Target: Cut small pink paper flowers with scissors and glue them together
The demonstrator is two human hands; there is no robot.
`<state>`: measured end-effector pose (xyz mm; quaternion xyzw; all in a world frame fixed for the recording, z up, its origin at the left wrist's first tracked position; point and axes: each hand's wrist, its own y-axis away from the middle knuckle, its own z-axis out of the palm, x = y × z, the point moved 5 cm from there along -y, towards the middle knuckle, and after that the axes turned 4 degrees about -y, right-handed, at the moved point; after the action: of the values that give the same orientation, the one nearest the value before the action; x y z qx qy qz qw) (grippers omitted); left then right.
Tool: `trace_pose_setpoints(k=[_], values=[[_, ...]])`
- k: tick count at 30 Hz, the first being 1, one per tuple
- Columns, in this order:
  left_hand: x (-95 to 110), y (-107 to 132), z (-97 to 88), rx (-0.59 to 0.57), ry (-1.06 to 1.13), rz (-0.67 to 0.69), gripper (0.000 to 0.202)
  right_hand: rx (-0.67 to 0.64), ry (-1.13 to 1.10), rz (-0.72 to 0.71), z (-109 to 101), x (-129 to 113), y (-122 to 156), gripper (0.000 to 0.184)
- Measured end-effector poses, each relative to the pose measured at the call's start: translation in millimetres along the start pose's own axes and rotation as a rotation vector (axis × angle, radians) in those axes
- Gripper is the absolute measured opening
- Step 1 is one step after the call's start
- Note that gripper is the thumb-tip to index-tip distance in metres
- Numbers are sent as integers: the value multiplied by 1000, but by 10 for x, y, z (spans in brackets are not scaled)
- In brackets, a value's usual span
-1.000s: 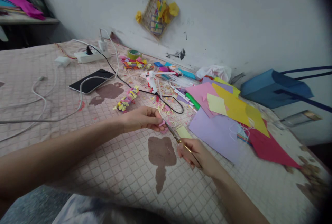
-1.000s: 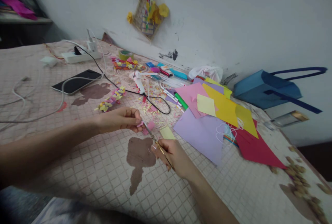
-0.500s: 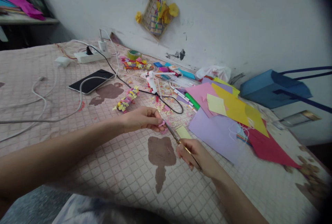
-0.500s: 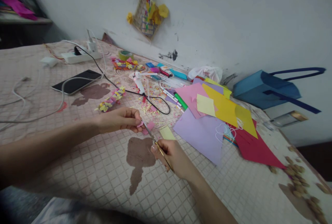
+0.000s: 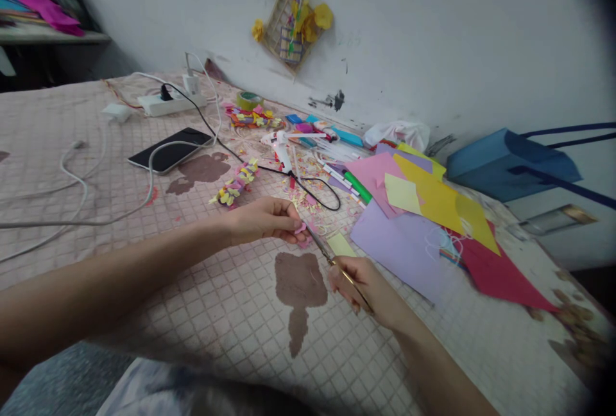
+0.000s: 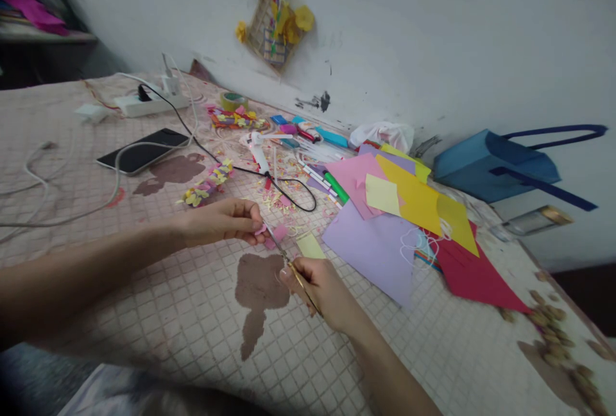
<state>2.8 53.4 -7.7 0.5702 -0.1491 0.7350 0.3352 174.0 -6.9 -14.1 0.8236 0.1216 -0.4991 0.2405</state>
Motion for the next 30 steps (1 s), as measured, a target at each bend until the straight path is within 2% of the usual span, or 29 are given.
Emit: trace_pose_setpoints(k=[11,21,30], values=[[-6,-6,-6,-14,-5,11,13,14,33,-4,-5,7,4,36],[-14,-1,-2,-36,-32,-4,15,-74,-19,-28,-10,-34,16,38],[-18,-3,10,-31,-35,-32,18,-77,10,-7,-46,-37,34,40]])
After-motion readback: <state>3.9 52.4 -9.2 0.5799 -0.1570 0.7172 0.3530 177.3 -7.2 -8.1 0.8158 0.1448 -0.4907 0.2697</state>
